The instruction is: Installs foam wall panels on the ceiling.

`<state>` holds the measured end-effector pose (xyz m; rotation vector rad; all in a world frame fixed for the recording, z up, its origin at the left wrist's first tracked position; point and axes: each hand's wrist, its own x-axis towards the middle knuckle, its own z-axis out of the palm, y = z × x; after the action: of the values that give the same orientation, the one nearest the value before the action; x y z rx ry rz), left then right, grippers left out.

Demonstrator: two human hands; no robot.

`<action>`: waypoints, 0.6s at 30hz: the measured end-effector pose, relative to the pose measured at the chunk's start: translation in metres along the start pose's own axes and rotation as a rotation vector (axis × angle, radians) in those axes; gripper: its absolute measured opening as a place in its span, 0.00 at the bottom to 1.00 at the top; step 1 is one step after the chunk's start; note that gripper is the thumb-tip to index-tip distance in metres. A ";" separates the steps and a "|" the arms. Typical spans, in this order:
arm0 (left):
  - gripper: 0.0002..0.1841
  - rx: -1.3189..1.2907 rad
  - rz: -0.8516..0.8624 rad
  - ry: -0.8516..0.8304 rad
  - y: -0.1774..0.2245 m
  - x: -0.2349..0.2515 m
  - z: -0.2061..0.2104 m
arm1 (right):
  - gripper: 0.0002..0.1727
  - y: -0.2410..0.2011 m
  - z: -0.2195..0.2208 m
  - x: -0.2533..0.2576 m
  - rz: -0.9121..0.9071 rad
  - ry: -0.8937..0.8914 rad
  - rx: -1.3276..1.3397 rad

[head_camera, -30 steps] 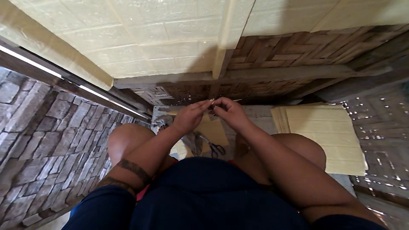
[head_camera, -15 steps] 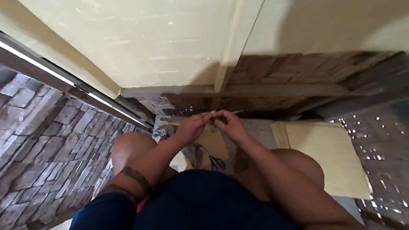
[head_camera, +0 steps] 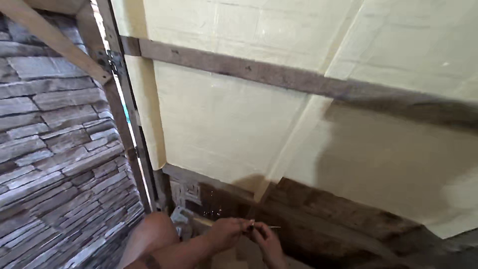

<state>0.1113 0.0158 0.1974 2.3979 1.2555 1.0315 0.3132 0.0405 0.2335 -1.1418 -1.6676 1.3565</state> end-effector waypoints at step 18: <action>0.16 -0.270 -0.284 -0.178 0.000 -0.004 -0.014 | 0.10 0.012 -0.002 -0.001 0.046 -0.172 -0.108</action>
<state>0.1004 0.0112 0.2051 1.9919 1.2582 0.8234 0.3181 0.0412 0.2226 -1.1582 -1.8676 1.4433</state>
